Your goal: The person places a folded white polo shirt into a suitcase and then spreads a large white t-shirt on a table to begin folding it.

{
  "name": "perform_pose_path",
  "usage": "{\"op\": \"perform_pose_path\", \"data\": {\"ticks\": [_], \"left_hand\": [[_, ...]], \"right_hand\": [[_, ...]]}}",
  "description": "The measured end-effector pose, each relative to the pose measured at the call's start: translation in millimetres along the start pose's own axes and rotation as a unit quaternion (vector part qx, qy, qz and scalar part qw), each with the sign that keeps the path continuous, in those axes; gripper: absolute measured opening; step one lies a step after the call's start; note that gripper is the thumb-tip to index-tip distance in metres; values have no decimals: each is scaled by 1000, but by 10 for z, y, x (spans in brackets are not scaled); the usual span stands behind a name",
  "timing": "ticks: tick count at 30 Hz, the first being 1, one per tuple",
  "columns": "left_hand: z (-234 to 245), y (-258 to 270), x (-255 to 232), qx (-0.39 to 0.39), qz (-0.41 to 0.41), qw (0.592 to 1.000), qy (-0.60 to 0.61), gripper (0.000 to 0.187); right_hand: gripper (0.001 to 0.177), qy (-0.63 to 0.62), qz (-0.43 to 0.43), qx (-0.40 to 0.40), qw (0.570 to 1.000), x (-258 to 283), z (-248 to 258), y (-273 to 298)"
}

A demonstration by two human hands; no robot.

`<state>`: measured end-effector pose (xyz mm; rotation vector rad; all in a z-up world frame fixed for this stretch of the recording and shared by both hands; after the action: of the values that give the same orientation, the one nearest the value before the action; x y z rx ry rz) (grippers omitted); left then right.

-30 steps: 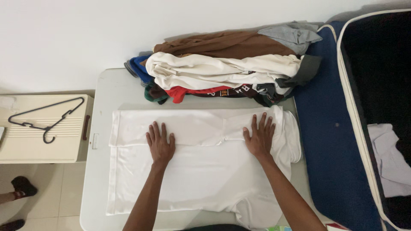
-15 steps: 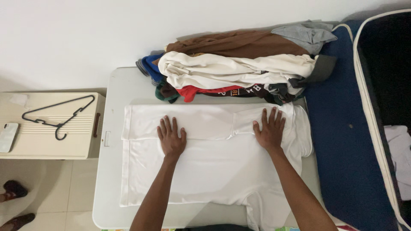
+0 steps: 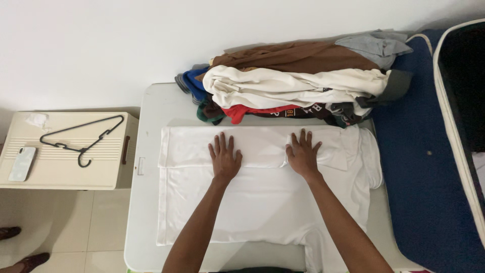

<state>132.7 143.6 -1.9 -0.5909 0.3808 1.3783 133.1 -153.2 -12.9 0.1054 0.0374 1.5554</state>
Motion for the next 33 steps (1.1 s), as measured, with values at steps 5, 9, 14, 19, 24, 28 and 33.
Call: {"op": "perform_pose_path", "data": {"ticks": [5,9,14,19,24,28,33], "left_hand": [[149,38,313,1,0,1000,6,62],[383,-46,765,-12,34,999,-12,64],[839,35,1332,-40,71,996,-29,65],[887,209,1387,-30,46,994,-93,64],[682,433,965,0,-22,998,-67,62],[731,531,913,15,-11,999,-44,59],[805,633,849,2,-12,1000,-20,60]], "right_hand": [[65,40,27,-83,995,33,114,152],[65,71,20,-102,992,76,67,139],[66,68,22,-96,993,42,-10,141],[66,63,26,-111,992,36,-15,140],[67,22,38,-73,996,-10,44,101],[62,2,30,-113,993,6,140,263],[63,-66,7,-171,983,27,194,893]]}}
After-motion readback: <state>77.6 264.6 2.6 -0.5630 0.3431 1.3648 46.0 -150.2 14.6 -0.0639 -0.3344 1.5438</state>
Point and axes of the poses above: each hand's wrist, its own y-axis away from the middle knuckle, its own z-axis out of the back of the hand, x = y × z, the point moved 6 cm from there along -y, towards the middle knuckle, and after that the axes turned 12 degrees about y, right-handed, at the moved point
